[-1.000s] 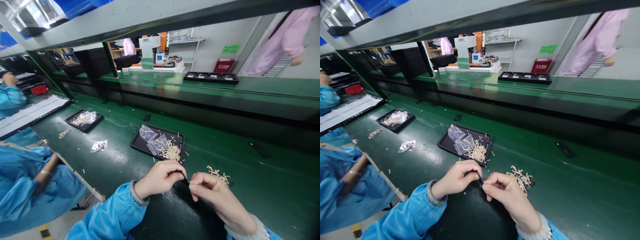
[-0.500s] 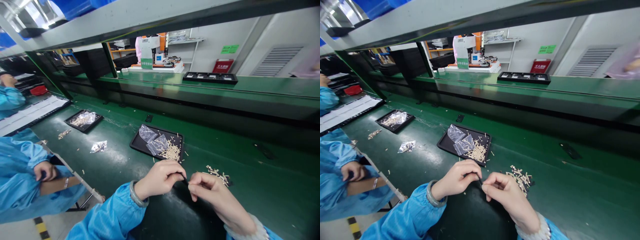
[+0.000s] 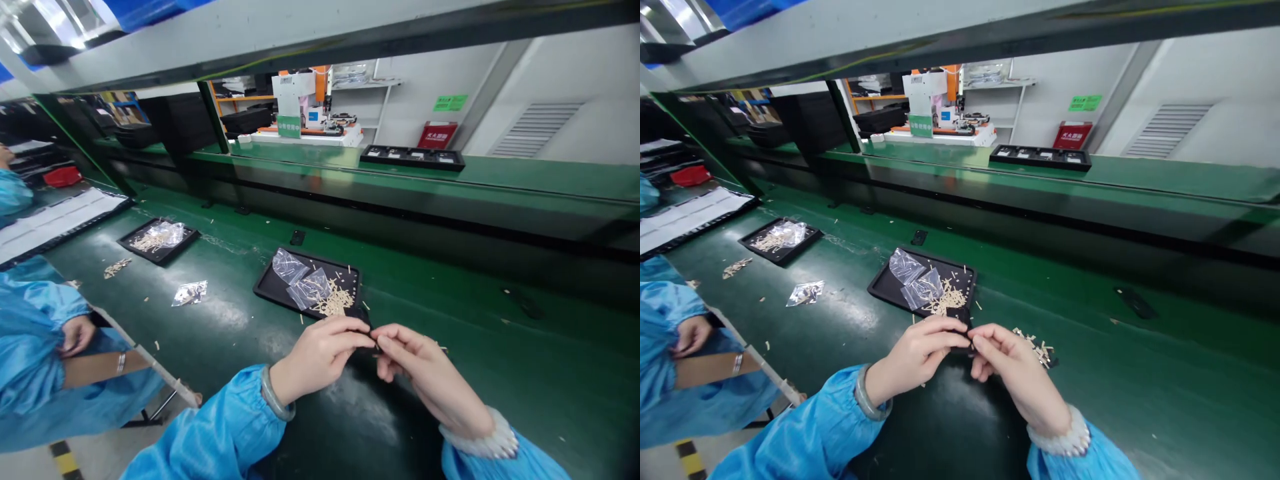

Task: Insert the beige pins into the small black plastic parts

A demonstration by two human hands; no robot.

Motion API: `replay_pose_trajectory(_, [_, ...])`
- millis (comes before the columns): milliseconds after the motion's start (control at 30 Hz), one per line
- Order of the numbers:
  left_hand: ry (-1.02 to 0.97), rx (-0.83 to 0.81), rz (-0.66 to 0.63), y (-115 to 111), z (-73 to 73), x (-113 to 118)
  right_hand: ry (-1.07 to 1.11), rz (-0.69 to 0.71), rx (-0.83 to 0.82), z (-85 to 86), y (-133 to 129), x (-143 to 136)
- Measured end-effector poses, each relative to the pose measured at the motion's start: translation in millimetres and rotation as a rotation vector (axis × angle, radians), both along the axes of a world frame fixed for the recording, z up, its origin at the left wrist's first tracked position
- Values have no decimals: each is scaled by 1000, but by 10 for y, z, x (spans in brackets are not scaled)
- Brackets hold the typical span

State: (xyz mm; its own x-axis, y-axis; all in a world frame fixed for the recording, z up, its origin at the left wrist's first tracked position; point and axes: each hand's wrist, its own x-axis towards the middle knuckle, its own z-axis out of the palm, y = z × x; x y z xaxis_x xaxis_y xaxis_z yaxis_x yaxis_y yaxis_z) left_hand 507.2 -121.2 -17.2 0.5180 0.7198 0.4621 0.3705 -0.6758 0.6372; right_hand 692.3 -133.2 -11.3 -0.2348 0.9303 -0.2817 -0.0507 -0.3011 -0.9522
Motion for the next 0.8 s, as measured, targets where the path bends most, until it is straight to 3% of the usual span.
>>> replay_pose_trajectory(100, [116,-31,75,9,-72,32,-173,-250,185,-117,362,274])
replay_pose_trajectory(200, [210,-8,89,33,-167,50,-271,-457,270,-280,798,632])
replay_pose_trajectory(300, [302,90,80,54,-237,59,-392,-513,260,-451,1006,930])
replay_pose_trajectory(367, [343,146,81,70,-252,85,-449,-502,272,-536,939,1054])
replay_pose_trajectory(500, [460,268,24,163,-273,260,-527,-462,320,-580,528,1135])
replay_pose_trajectory(633, [635,344,-71,354,-394,548,-561,-408,351,-495,189,1068])
replay_pose_trajectory(800, [667,281,-85,529,-534,736,-557,-302,377,-354,32,884])
